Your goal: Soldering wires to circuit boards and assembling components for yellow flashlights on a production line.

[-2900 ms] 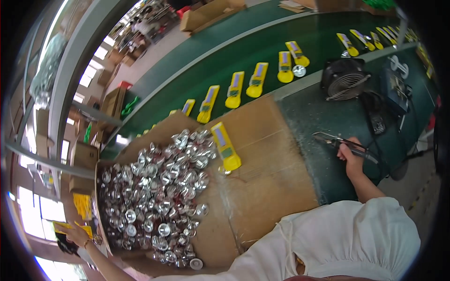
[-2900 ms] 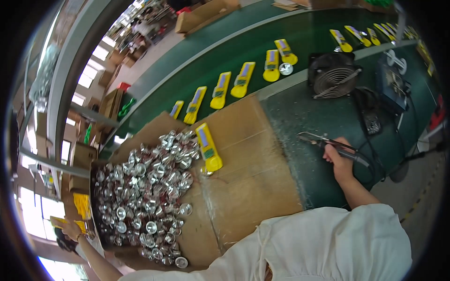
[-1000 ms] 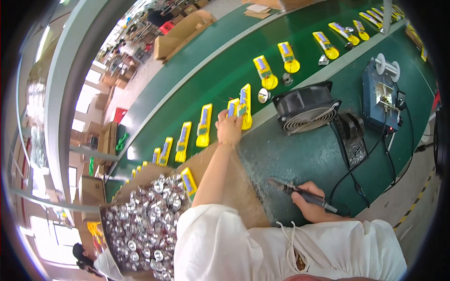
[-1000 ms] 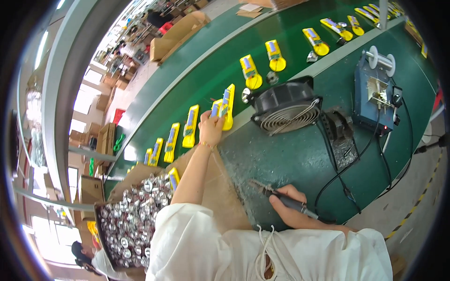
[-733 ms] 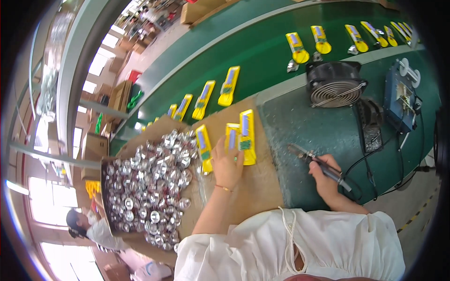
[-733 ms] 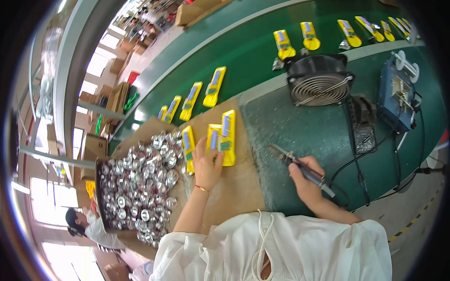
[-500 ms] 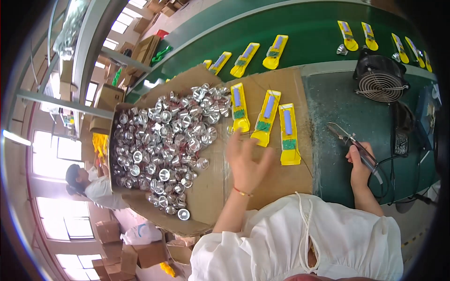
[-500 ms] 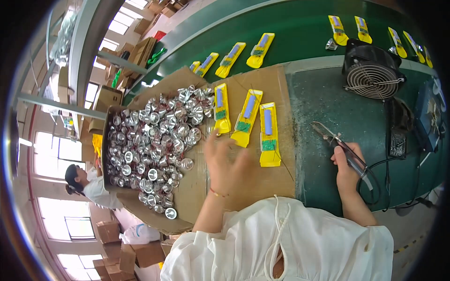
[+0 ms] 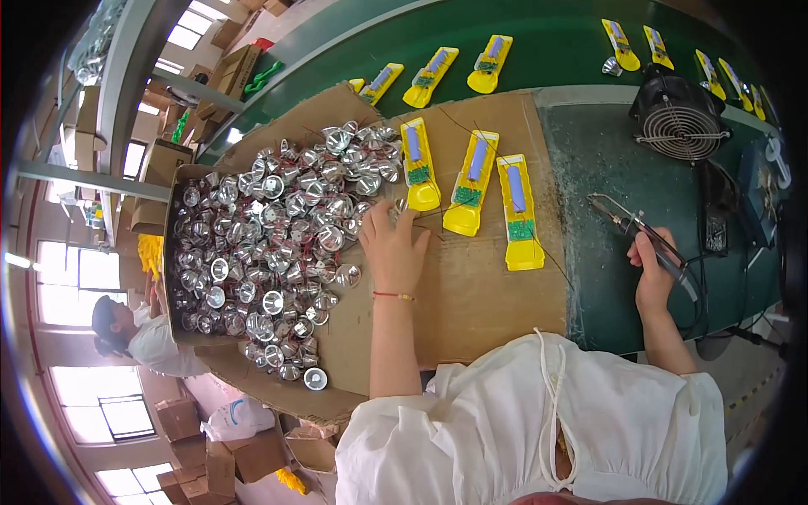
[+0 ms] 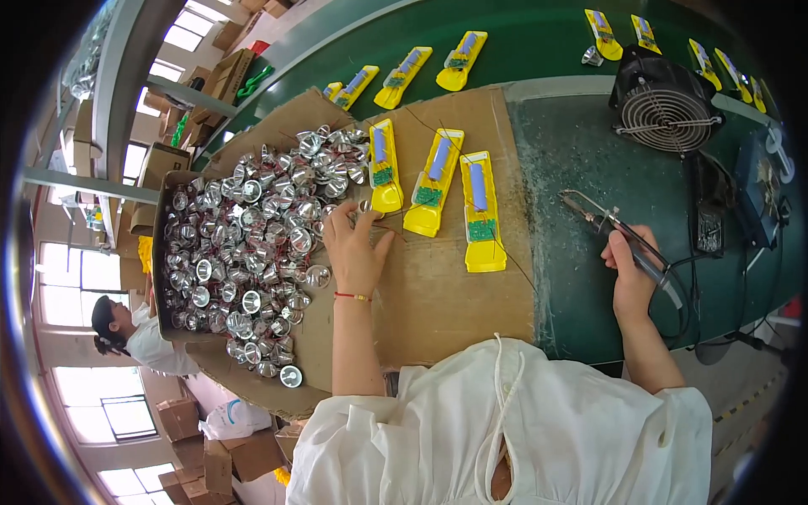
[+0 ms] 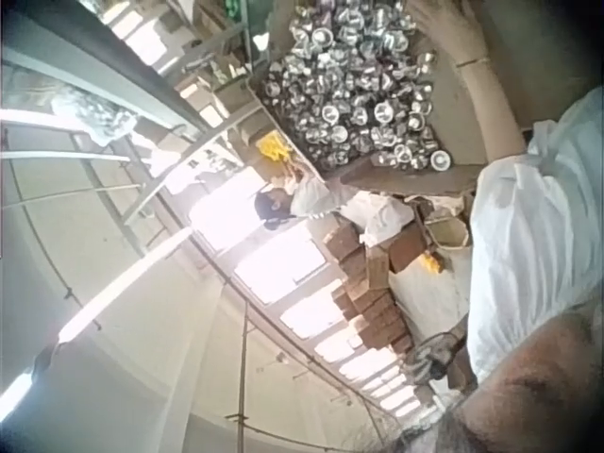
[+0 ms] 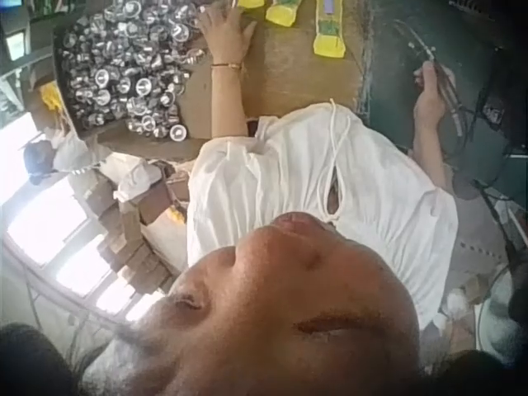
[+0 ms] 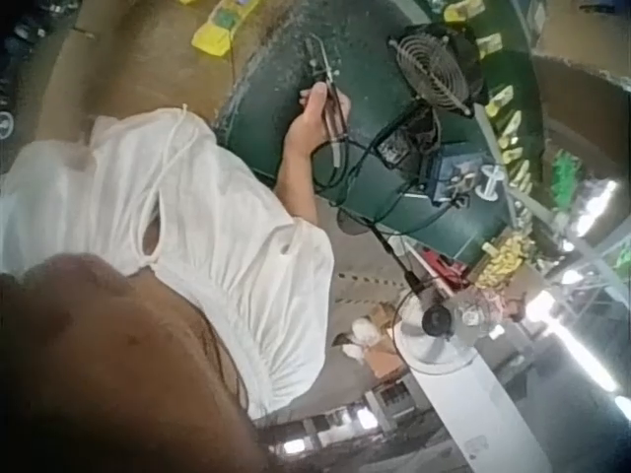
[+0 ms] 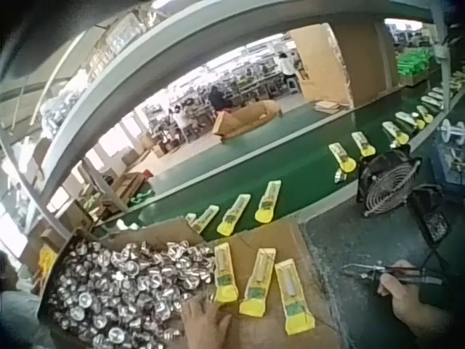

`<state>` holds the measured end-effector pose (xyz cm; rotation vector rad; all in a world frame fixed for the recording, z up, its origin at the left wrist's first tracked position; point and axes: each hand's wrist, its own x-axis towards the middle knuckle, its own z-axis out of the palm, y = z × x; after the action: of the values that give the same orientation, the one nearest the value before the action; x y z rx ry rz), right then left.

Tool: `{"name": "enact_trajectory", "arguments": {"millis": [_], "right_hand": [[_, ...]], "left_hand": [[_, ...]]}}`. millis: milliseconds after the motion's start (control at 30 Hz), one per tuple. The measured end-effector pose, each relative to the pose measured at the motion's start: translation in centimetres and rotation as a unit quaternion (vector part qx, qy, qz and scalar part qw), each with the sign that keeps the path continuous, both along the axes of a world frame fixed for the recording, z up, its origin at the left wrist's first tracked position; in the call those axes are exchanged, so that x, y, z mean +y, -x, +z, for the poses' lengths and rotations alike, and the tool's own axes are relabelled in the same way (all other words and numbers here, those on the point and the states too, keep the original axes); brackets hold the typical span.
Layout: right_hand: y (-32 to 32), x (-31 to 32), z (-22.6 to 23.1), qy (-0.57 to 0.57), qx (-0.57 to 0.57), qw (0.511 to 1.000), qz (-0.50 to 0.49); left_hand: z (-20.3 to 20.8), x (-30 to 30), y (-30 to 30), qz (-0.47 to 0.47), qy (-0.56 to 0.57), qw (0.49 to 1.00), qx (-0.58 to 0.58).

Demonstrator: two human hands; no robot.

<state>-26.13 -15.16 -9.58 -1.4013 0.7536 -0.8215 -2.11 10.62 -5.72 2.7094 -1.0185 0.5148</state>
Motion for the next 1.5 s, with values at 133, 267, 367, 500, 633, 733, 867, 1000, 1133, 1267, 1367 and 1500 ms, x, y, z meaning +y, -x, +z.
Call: {"name": "enact_trajectory", "arguments": {"millis": [133,267,367,500,633,733,867,1000,1133,1267,1367,1500], "right_hand": [[-0.3,0.0,0.5,0.004,0.005,1.0,0.001],[-0.3,-0.1,0.3,0.0,-0.006,1.0,-0.002],[-0.2,0.2,0.8,-0.009,-0.018,1.0,0.012],[-0.2,0.5,0.9,-0.021,-0.024,0.999,0.035],[0.2,0.6,1.5,-0.036,-0.038,0.998,0.045],[0.9,1.1,2.1,-0.021,-0.051,0.996,0.064],[0.7,2.3,2.8,0.03,0.008,0.987,0.158],[-0.2,3.3,2.8,0.161,0.037,0.969,0.182],[-1.0,4.1,2.8,0.15,0.039,0.971,0.182],[-1.1,4.3,2.3,0.118,0.036,0.978,0.166],[-2.1,4.7,2.2,0.098,0.018,0.982,0.159],[-2.8,4.8,1.7,0.06,0.005,0.985,0.161]], "left_hand": [[0.0,-0.6,-0.1,-0.04,0.028,0.999,-0.008],[-0.3,-0.6,-0.2,-0.071,0.017,0.996,-0.06],[-1.2,-0.2,-0.6,-0.109,-0.005,0.988,-0.111],[-1.5,0.3,-1.0,-0.105,0.002,0.987,-0.118],[-0.5,0.1,0.2,-0.087,0.017,0.992,-0.085],[1.5,0.4,3.8,-0.07,0.138,0.986,0.064],[1.1,-1.4,7.5,-0.035,0.272,0.906,0.322],[0.5,-3.9,8.8,0.025,0.307,0.813,0.494],[-1.7,-4.5,8.5,-0.017,0.331,0.824,0.46],[-1.6,-5.3,8.4,-0.019,0.311,0.834,0.456],[-2.2,-5.2,8.1,0.0,0.318,0.821,0.473],[-2.1,-5.6,8.0,0.033,0.299,0.809,0.504]]}}
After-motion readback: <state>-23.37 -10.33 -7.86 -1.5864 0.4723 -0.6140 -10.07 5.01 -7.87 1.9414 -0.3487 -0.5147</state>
